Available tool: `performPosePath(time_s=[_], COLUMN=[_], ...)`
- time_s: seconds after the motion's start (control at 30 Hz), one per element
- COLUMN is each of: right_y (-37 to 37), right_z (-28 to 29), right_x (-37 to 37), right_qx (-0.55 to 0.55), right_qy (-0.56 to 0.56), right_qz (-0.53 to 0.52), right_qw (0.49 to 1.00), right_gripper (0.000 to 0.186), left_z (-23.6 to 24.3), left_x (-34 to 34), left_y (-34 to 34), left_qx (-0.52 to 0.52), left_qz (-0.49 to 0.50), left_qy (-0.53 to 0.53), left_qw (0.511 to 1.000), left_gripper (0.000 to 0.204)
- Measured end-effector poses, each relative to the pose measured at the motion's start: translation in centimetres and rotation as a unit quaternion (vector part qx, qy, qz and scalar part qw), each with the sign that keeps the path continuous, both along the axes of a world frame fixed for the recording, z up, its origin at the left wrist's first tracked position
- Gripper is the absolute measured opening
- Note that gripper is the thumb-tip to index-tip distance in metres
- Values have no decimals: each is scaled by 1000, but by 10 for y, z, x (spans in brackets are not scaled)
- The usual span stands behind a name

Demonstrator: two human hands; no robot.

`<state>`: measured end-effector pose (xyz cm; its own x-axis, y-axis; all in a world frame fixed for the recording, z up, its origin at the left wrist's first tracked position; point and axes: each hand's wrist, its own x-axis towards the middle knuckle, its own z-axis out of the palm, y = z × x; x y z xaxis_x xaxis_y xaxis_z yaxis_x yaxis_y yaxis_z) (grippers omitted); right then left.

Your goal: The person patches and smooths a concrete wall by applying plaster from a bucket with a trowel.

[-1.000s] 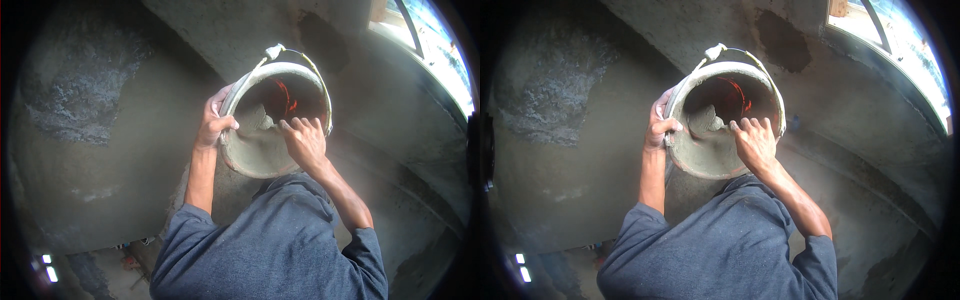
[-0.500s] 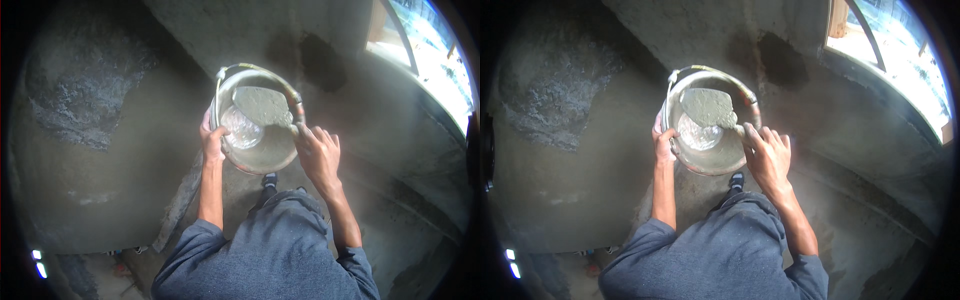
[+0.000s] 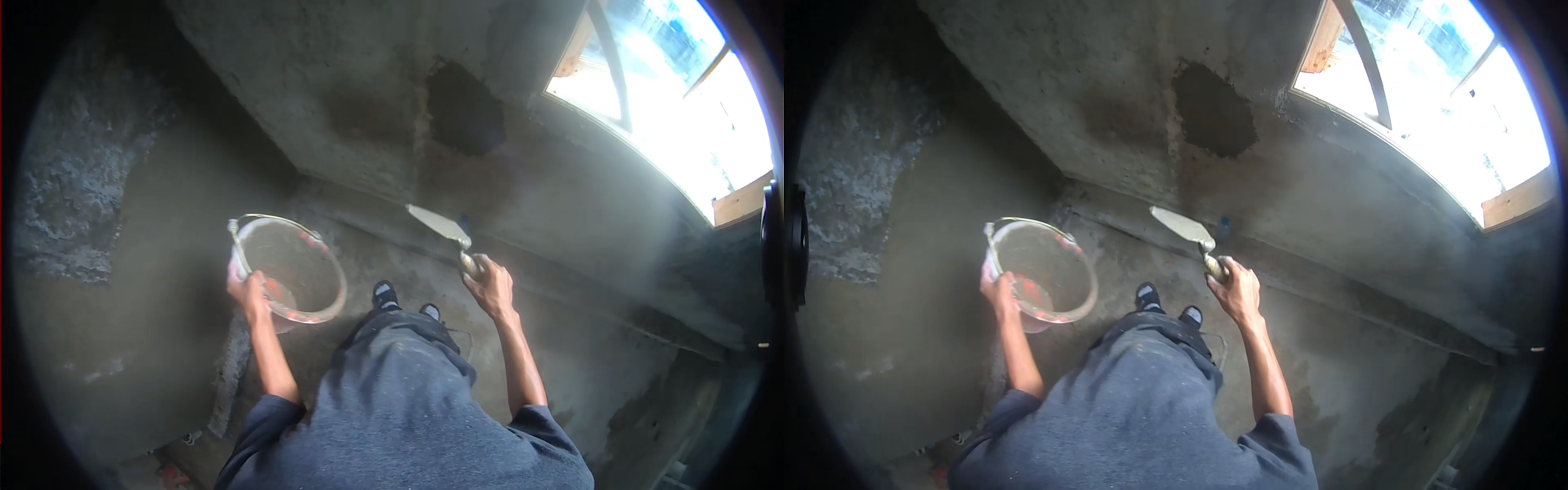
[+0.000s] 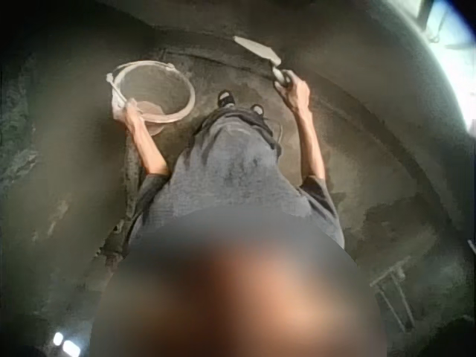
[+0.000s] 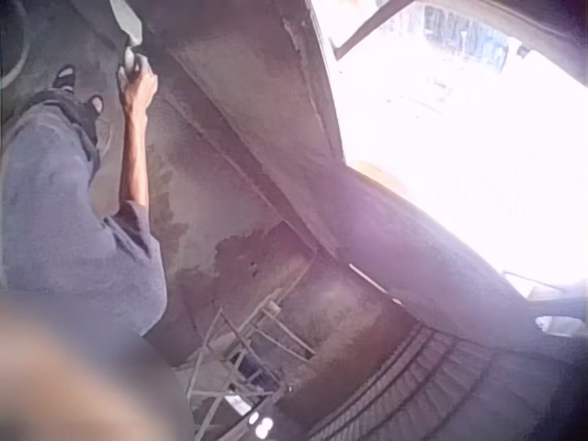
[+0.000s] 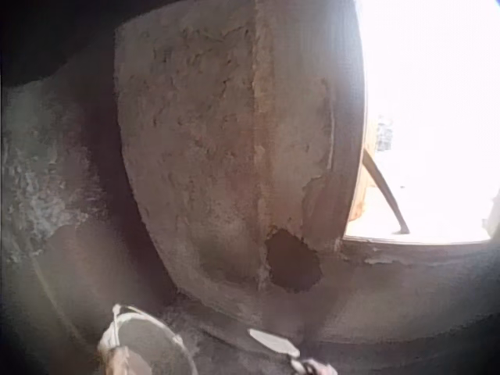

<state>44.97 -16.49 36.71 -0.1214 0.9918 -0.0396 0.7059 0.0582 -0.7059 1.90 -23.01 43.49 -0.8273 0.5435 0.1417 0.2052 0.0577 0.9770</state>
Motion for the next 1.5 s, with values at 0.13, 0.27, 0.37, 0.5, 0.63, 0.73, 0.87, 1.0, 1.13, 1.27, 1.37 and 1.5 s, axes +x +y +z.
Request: performPosePath(time_s=[0.13, 0.27, 0.37, 0.5, 0.63, 0.73, 0.87, 1.0, 1.13, 1.27, 1.37, 1.5], right_y=[39, 89, 126, 166, 199, 214, 226, 234, 238, 236, 227, 206], right_z=[-29, -58, -82, -113, -120, -132, -119, -106, -93, -96, -102, -128], right_x=[9, 28, 50, 89, 92, 102, 100, 95, 88, 96, 102, 110], right_qx=[15, 11, 0, -13, -31, -43, -73, -83, -84, -107, -184, -150], right_qy=[-28, -46, -54, -31, -44, -38, -63, -71, -55, -33, -16, -18], right_qz=[-36, -43, -39, -61, -51, -40, -20, -10, 7, 13, -1, -2], right_qw=[999, 998, 998, 998, 997, 998, 995, 994, 995, 994, 983, 988], right_gripper=[38, 39, 42, 45, 48, 49, 50, 51, 51, 51, 52, 53], left_z=[5, 16, 11, 12, 12, 12, 13, 13, 14, 20, 22, 27], left_x=[-25, -40, -46, -26, -29, -33, -32, -34, -33, -21, -15, -13], left_y=[-19, -29, -31, -32, -29, -30, -33, -31, -26, -26, -26, -27], left_qx=[-35, -18, -38, -99, -110, -105, -122, -137, -122, -89, -84, -64], left_qz=[56, 82, 93, 106, 129, 132, 144, 144, 135, 137, 145, 135], left_qy=[-2, -6, 29, 79, 111, 95, 101, 81, 76, 59, 60, 51], left_qw=[998, 996, 995, 986, 979, 981, 977, 977, 980, 985, 984, 987], left_gripper=[63, 63, 62, 61, 57, 54, 60, 59, 57, 55, 61, 61])
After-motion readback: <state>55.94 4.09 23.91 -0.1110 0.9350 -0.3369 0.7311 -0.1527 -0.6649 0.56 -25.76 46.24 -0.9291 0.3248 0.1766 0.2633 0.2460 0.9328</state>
